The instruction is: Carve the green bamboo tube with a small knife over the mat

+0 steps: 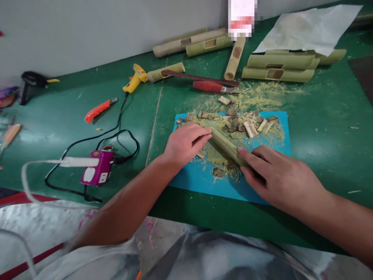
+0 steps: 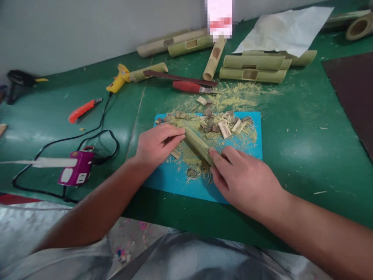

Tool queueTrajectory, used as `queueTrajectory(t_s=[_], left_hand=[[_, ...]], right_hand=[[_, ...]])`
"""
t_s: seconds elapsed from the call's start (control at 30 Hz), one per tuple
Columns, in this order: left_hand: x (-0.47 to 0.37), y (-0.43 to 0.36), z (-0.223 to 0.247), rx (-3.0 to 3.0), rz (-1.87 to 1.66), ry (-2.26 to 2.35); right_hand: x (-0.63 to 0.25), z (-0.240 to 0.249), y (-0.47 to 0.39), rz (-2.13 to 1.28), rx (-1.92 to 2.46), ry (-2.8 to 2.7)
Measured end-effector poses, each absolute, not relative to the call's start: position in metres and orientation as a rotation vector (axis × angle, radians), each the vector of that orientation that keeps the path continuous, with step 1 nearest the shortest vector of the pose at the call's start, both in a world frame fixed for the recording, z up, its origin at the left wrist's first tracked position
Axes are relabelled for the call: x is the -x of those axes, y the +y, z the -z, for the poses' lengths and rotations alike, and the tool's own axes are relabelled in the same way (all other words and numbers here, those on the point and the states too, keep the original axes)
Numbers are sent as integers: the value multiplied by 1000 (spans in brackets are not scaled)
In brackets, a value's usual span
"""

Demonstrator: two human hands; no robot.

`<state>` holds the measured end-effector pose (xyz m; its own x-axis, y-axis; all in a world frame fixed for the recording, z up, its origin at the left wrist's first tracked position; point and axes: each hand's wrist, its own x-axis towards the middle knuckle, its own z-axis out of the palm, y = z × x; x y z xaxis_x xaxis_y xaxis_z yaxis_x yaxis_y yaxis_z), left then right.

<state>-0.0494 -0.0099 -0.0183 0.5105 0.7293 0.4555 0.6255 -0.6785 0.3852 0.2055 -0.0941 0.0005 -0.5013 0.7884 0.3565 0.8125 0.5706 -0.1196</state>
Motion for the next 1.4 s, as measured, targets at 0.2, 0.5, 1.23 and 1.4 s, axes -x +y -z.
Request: queueTrajectory(t_s=[0.2, 0.5, 1.23, 1.4], left_hand=[[45, -11, 19, -2519, -1016, 1169], [43, -6, 20, -2551, -1072, 1112], [37, -14, 12, -2724, -915, 996], [37, -16, 13, -2706, -873, 996]], right_hand=[[-206, 2, -93, 86, 1336, -2389], [-205, 1, -95, 102, 1315, -2383], [-204, 2, -94, 128, 1250, -2425], [-204, 4, -94, 118, 1268, -2418]])
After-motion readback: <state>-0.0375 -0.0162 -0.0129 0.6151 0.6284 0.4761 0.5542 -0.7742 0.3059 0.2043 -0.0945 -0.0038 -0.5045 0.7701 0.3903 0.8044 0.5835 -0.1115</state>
